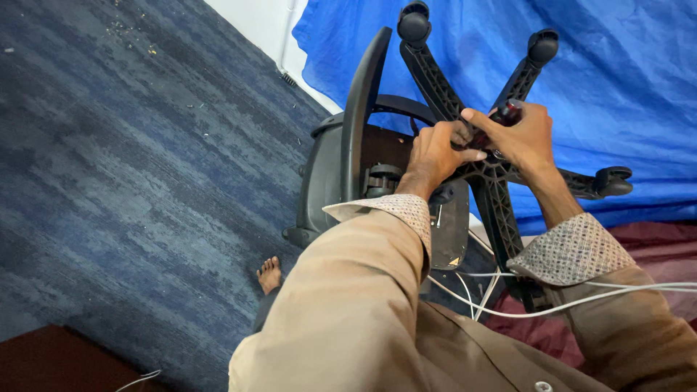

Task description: The person uses a screwdriver to tighten screws on the base of an overturned office chair. The chair remains upside down on the floor while the person works on the central hub and leg attachments.

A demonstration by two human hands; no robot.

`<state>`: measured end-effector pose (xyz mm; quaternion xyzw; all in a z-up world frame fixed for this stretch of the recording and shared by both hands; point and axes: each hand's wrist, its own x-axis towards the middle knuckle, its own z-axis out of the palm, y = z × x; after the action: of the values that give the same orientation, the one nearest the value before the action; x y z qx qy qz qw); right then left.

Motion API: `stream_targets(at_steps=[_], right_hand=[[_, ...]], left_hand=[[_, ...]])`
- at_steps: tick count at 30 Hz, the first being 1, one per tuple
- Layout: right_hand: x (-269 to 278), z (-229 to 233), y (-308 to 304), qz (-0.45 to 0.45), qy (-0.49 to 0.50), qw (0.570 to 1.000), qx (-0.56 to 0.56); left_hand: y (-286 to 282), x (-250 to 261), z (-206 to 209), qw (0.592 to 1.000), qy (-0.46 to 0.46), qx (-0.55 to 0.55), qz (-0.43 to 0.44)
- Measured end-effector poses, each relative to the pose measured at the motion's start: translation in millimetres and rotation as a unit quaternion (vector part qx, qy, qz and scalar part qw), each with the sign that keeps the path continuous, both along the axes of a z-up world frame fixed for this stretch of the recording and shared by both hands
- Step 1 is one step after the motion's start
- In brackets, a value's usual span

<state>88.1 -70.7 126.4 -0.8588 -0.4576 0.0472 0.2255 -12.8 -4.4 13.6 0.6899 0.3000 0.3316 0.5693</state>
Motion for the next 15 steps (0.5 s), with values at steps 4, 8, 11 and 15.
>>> stream_targets(at_steps=[4, 8, 11, 15], right_hand=[[7, 2, -6, 0.078, 0.214, 0.971, 0.066], [20, 15, -20, 0.131, 0.314, 0.937, 0.074], [30, 11, -27, 0.134, 0.291, 0.945, 0.064], [31, -1, -30, 0.13, 0.19, 0.971, 0.068]], left_hand=[[-1, 15, -18, 0.999, -0.035, 0.016, 0.033], [0, 27, -27, 0.994, -0.083, 0.028, 0.059], [-3, 25, -26, 0.994, -0.103, 0.01, 0.026], [-4, 12, -11, 0.994, -0.108, -0.014, 0.009]])
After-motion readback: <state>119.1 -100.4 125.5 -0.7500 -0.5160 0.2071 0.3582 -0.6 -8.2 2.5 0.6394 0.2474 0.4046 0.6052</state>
